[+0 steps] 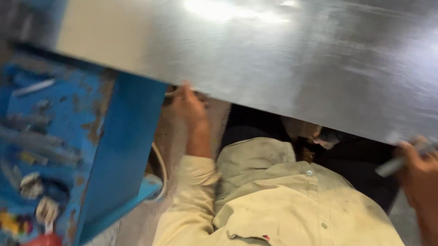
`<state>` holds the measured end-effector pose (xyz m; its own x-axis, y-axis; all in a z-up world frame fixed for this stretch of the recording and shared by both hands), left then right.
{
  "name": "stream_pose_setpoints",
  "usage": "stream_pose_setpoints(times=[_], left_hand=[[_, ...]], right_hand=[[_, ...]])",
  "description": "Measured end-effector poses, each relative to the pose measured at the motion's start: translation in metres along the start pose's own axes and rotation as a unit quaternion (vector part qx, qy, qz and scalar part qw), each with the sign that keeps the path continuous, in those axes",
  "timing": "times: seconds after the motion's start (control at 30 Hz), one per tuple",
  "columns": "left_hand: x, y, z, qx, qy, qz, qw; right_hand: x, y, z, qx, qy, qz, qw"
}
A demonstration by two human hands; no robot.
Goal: The person uses a white marker to draw straight lines on a large metal sheet placed on a workbench. They repeatedly reposition a smaller metal sheet to use as a straight edge guide, drawing lines across the surface to create a grid pattern.
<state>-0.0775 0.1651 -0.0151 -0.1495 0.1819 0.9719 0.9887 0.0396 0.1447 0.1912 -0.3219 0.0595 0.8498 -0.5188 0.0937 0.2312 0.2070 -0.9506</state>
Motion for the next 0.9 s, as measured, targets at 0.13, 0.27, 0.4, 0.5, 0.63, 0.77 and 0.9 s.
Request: stream_pose_setpoints(times=[0.13,0.27,0.4,0.5,0.63,0.77,0.9], left_hand=[[0.019,-0.029,0.039,0.043,0.007,0.049,0.998],[0.04,-0.029,0.06,0.021,0.034,0.008,0.999],[0.035,-0.047,0.072,0.025,0.014,0.036,0.999],[0.049,-0.069,0.066,0.054,0.216,0.171,0.96],[0.092,-0.04,0.028,0.024,0.418,0.294,0.859],[0.104,0.054,0.002,-0.023,0.487,0.571,0.66],[0.098,0.105,-0.021,-0.066,0.29,0.682,0.668]], right_hand=[[-0.063,-0.024,0.036,0.058,0.039,0.049,0.996],[-0.085,-0.037,0.068,0.05,0.083,0.095,0.991],[-0.093,-0.034,0.081,0.079,0.076,0.13,0.985],[-0.091,-0.038,0.084,0.053,0.088,0.134,0.986],[-0.088,-0.051,0.086,0.033,0.084,0.145,0.985],[-0.09,-0.053,0.09,0.069,0.105,0.205,0.971],[-0.097,-0.05,0.094,0.094,0.131,0.236,0.958]])
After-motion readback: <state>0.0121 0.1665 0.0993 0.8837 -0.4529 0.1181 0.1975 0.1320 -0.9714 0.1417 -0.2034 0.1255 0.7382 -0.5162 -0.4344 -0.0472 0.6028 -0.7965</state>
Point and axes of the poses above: each hand's wrist, its own z-axis towards the middle knuckle, its own y-axis out of the palm, x = y × z, the point moved 2 cm from there along z, towards the middle knuckle, and after that the axes turned 1 degree about z, right-handed, at the moved point
